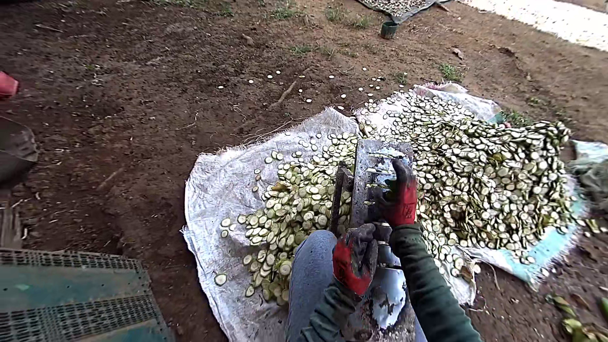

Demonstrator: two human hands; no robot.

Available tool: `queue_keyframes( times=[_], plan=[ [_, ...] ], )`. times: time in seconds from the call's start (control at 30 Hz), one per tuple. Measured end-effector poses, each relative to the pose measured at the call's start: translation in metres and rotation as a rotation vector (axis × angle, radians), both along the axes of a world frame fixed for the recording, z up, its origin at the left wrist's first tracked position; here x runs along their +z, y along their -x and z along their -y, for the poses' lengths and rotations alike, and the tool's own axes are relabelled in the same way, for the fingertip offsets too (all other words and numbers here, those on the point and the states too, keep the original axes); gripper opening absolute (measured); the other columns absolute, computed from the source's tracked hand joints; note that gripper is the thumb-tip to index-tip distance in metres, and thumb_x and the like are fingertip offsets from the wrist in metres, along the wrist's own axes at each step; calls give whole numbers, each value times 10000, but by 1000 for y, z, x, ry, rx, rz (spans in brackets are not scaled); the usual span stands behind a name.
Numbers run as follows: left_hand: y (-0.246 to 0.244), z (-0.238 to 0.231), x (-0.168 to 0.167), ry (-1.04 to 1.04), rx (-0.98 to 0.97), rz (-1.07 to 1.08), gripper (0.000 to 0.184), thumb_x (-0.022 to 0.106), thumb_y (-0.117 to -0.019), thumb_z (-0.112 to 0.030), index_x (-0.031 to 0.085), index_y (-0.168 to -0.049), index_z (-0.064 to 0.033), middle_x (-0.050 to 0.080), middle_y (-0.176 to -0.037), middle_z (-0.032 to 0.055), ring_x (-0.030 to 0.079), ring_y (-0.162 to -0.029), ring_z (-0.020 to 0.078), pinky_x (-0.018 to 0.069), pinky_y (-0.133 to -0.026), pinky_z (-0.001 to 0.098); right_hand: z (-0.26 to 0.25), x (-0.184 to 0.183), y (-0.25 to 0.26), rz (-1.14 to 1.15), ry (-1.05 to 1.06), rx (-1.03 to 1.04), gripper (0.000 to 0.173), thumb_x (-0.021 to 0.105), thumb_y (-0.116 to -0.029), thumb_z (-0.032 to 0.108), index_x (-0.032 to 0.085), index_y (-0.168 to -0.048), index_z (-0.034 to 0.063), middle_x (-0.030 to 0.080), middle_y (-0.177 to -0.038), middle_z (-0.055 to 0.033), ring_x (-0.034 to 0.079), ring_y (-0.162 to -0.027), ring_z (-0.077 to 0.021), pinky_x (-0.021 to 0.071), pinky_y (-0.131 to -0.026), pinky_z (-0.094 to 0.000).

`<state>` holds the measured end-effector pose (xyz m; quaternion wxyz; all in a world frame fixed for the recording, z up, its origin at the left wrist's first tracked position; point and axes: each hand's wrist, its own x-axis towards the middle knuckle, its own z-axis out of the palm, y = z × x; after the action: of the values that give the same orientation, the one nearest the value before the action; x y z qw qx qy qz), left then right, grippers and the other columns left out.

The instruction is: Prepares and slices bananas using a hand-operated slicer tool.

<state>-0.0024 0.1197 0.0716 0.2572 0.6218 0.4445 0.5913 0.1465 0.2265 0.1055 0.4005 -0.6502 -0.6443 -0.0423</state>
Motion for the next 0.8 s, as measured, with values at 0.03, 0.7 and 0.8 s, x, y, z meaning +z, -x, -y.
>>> queue_keyframes(
  times=[0.03, 0.7, 0.8],
  plan=[
    [-1, 17, -8, -14, 14, -32, 255, 644, -917, -165, 733, -1103, -14, 749, -1040, 106, 709, -973, 149, 570, -923, 310, -6, -2, 3, 77, -7, -31, 636, 734, -818, 146, 566, -1427, 75, 594, -1341, -286, 621, -1169, -480, 539, -896, -624],
    [26, 102, -76, -1, -149, -577, 310, 690, -793, -312, 805, -905, -47, 773, -979, 174, 745, -938, 365, 582, -841, 506, -101, -6, -32, -180, -169, 42, 496, 627, -925, 151, 536, -1394, 19, 606, -1343, -208, 613, -1203, -290, 512, -1011, -432],
    [25, 103, -82, -4, -148, -552, 305, 675, -815, -316, 808, -936, -70, 774, -986, 157, 742, -942, 355, 583, -837, 497, 28, -45, -25, -300, -264, 85, 468, 705, -870, 109, 570, -1292, -40, 661, -1240, -175, 649, -1141, -228, 548, -981, -392]
  ],
)
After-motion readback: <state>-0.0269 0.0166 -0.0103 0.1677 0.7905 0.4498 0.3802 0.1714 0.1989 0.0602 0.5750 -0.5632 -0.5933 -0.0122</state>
